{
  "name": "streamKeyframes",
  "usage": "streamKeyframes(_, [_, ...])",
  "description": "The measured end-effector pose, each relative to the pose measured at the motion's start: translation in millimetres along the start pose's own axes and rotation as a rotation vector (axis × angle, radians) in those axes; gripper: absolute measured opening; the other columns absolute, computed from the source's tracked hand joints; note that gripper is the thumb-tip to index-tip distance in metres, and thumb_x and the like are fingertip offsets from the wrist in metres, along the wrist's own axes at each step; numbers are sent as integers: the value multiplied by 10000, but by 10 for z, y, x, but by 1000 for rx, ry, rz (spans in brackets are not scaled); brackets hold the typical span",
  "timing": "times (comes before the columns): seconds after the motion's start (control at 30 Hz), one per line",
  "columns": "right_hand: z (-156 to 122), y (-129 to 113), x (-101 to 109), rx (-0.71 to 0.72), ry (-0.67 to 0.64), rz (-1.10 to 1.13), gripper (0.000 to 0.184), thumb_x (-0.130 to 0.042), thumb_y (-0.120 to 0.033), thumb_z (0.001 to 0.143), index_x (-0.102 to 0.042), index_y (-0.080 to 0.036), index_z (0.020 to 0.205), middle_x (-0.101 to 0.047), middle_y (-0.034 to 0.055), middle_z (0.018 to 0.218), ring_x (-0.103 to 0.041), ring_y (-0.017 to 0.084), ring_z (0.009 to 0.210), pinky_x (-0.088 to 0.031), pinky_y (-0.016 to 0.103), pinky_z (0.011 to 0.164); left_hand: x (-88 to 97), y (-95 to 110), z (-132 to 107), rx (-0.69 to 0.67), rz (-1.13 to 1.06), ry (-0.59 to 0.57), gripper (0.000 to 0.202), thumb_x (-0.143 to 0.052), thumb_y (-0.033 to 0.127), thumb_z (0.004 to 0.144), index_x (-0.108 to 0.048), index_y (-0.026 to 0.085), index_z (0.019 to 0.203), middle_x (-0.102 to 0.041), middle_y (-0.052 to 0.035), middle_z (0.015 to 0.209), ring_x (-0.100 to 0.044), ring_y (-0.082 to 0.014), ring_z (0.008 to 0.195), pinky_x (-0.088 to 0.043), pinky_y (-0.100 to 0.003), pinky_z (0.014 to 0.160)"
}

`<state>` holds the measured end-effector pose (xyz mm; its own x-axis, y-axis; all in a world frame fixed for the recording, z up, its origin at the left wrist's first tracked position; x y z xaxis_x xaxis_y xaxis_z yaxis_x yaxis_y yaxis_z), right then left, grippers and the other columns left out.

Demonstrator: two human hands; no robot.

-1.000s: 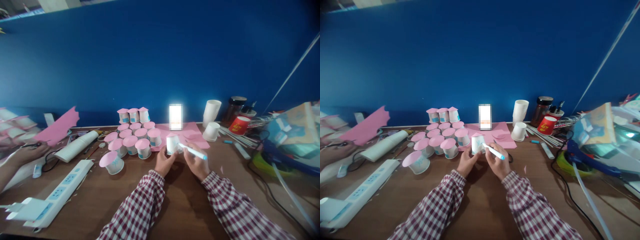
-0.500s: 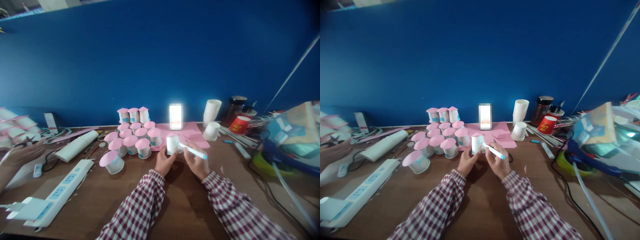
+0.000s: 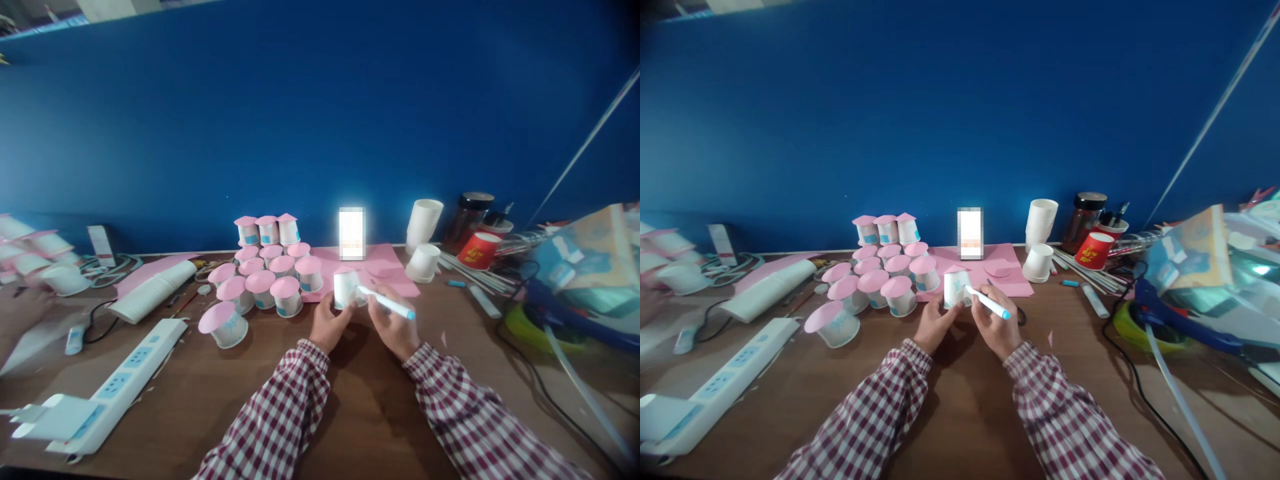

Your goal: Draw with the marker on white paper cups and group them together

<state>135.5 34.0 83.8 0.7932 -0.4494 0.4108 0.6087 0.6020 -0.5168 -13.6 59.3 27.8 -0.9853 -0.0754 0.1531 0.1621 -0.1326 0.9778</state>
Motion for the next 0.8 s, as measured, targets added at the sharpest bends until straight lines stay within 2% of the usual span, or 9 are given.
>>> streamKeyframes(0.8, [3,13,-9,-22,-15,8,152,-483,-278,877,-596,-179,901,-674,44,789,-633,149,708,-508,245,673,22,5,8,-9,13,18,418,-663,384,718,-621,83,1005,-696,-106,902,-648,-195,795,-504,-266,698])
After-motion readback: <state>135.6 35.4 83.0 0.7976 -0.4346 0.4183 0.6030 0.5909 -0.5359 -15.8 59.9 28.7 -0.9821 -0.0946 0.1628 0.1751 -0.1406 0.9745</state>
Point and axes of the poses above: each hand's wrist, its own z-axis towards the middle knuckle, its own x-axis out of the back of the hand, y = z × x, the point moved 8 cm from there along z, towards the middle knuckle
